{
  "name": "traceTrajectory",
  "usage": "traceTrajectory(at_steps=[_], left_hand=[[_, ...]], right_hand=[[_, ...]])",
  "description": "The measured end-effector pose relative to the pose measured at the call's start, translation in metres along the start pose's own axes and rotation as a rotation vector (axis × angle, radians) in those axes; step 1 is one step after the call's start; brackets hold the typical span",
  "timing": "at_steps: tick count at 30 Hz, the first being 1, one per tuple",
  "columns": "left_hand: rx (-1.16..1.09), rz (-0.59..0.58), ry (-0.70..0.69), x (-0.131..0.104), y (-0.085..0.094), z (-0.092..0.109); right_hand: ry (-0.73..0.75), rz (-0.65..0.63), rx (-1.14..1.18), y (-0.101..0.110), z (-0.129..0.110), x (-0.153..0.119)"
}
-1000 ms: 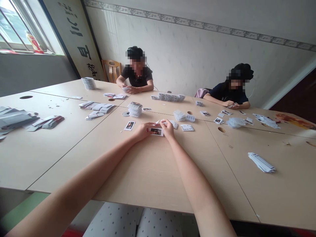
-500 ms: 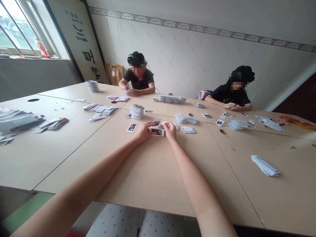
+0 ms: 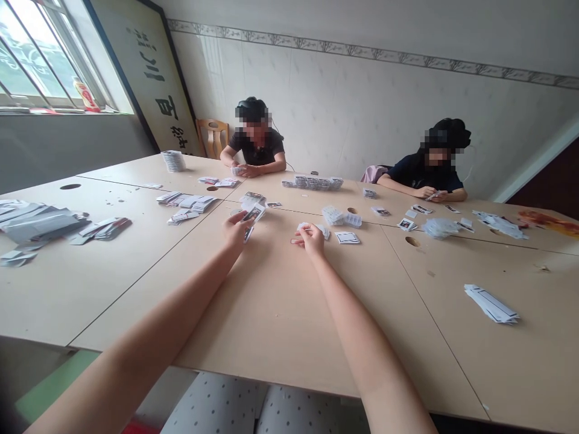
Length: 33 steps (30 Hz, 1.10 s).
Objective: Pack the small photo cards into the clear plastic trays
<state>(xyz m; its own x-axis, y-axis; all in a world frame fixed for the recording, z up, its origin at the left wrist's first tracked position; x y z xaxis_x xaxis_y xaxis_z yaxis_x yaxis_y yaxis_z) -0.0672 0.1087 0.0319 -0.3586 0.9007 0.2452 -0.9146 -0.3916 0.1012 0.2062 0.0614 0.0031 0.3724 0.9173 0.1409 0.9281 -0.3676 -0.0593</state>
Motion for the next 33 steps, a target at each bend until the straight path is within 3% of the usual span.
traceTrajectory(at_steps=[6, 10, 16, 22, 33], left_hand=[[-0.092, 0.018, 0.007, -0.007, -0.005, 0.005], [0.034, -0.051, 0.020, -0.003, -0.006, 0.008], [0.245, -0.055, 0.055, 0.013, 0.016, 0.001], [0.561, -0.017, -0.086, 0.023, 0.026, 0.005], [0.608, -0.030, -0.166, 0.025, 0.023, 0.005]], right_hand=[[-0.006, -0.010, -0.019, -0.002, -0.001, -0.001], [0.006, -0.015, -0.022, -0.002, -0.002, 0.000], [0.013, -0.021, -0.019, -0.002, -0.001, 0.001], [0.003, -0.016, -0.013, -0.001, 0.002, 0.004], [0.001, -0.051, 0.013, -0.003, -0.005, -0.002]])
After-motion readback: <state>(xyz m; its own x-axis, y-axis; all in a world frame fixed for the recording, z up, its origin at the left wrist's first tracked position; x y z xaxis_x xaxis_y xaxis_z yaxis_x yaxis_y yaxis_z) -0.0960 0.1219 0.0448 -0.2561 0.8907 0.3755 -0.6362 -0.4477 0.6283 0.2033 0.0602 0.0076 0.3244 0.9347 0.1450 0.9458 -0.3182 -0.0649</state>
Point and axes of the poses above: each hand's wrist, its own x-axis towards the middle knuckle, its own y-axis out of the back of the hand, z = x × y, the point moved 9 cm from there along x, towards the middle knuckle, and after that the axes turned 6 degrees about z, right-handed, at the moved point
